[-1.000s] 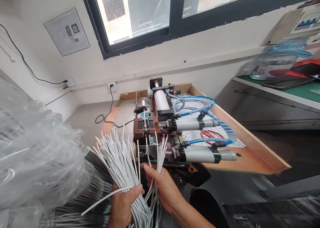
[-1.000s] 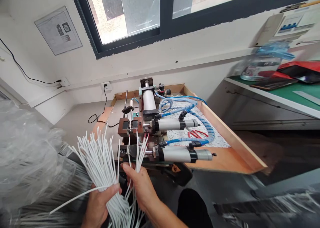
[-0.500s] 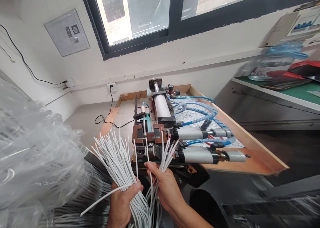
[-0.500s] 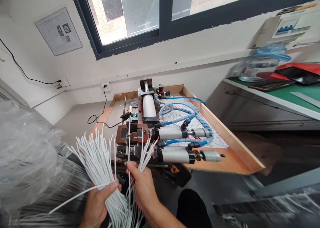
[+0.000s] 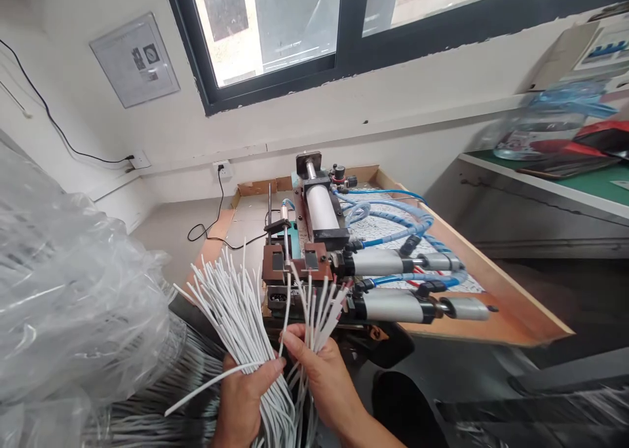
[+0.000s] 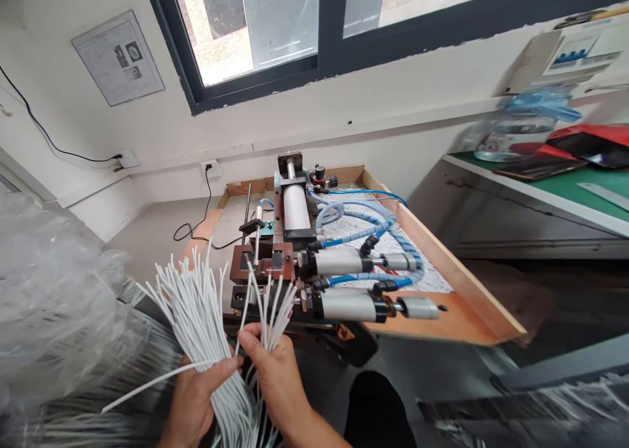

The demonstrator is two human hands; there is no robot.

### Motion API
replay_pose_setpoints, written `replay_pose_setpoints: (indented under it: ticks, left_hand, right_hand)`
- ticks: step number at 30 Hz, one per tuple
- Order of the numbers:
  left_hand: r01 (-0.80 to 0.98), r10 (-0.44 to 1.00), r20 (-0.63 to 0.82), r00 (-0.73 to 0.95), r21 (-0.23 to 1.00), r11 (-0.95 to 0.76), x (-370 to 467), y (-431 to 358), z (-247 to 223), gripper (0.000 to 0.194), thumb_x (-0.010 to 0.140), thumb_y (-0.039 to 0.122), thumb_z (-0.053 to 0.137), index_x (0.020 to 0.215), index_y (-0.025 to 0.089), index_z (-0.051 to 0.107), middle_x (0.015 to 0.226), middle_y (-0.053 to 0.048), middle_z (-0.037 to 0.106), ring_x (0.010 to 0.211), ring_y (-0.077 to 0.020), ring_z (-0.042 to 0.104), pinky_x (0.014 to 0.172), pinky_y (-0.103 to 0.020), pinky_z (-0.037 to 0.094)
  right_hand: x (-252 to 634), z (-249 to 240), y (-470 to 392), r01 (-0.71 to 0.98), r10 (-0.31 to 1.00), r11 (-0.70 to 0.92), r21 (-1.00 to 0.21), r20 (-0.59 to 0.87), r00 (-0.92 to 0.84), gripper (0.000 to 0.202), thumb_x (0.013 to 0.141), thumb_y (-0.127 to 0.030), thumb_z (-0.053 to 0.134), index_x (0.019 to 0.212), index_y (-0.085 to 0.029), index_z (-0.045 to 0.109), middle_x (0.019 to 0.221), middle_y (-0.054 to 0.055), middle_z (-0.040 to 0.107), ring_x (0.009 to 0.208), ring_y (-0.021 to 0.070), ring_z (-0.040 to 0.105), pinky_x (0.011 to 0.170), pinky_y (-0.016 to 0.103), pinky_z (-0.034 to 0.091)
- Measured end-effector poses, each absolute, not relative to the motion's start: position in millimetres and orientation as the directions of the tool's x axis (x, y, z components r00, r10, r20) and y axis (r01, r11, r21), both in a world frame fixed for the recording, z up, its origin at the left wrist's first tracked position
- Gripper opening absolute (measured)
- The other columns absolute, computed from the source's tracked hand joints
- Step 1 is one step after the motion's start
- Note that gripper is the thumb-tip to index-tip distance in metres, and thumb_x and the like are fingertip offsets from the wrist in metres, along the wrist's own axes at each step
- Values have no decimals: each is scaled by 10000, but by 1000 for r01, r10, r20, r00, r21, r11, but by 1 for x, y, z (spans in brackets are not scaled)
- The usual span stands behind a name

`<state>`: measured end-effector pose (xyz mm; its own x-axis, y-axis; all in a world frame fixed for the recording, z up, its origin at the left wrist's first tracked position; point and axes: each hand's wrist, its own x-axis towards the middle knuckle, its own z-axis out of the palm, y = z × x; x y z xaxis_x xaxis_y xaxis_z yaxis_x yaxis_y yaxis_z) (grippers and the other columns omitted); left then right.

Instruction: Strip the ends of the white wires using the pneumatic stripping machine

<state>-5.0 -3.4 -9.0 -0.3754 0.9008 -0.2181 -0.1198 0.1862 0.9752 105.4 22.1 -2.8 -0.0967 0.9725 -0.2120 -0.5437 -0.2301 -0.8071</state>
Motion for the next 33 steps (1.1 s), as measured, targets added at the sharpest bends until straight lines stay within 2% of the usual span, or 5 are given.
replay_pose_setpoints:
  ticks: [5,12,18,24,33]
  left_hand:
    - [-198,933,-205,-295,969,150,-8,-3,-8,123,511,214,716,591,180,629,560,20,623,573,-166,564,608,-272,437]
    - [-256,935,-212,-283,957,140,-9,0,-9,158,500,200,727,622,180,629,562,30,603,539,-151,549,575,-272,429]
    - [-267,927,-202,-315,956,118,-10,-4,-5,175,505,160,715,660,158,634,594,17,633,560,-147,574,601,-261,436]
    - [-354,932,-198,-303,931,82,-11,-6,7,337,525,155,702,833,177,567,576,44,600,505,-135,571,539,-266,432]
    - [-387,967,-163,-197,919,76,-3,-28,22,329,506,135,701,812,185,595,581,45,621,511,-134,572,548,-267,440]
  right_hand:
    - [105,-10,27,-589,967,-203,-782,-253,2,229,622,-345,677,627,-131,596,539,-8,547,480,93,404,502,226,323]
    - [106,-9,37,-669,930,-302,-680,-364,-49,214,576,-295,708,598,-123,582,498,-25,518,436,70,371,449,207,274]
    - [111,-11,39,-553,931,-364,-749,-287,-225,265,667,-362,638,743,-111,604,586,2,556,428,47,354,424,188,229]
    - [129,-22,26,-474,942,-259,-841,-113,-315,270,737,-389,567,720,-120,583,489,-53,441,405,33,248,420,198,134]
    - [154,-27,-24,-331,864,-325,-886,-137,-484,379,655,-505,597,665,-126,583,440,-56,415,400,45,251,419,207,127]
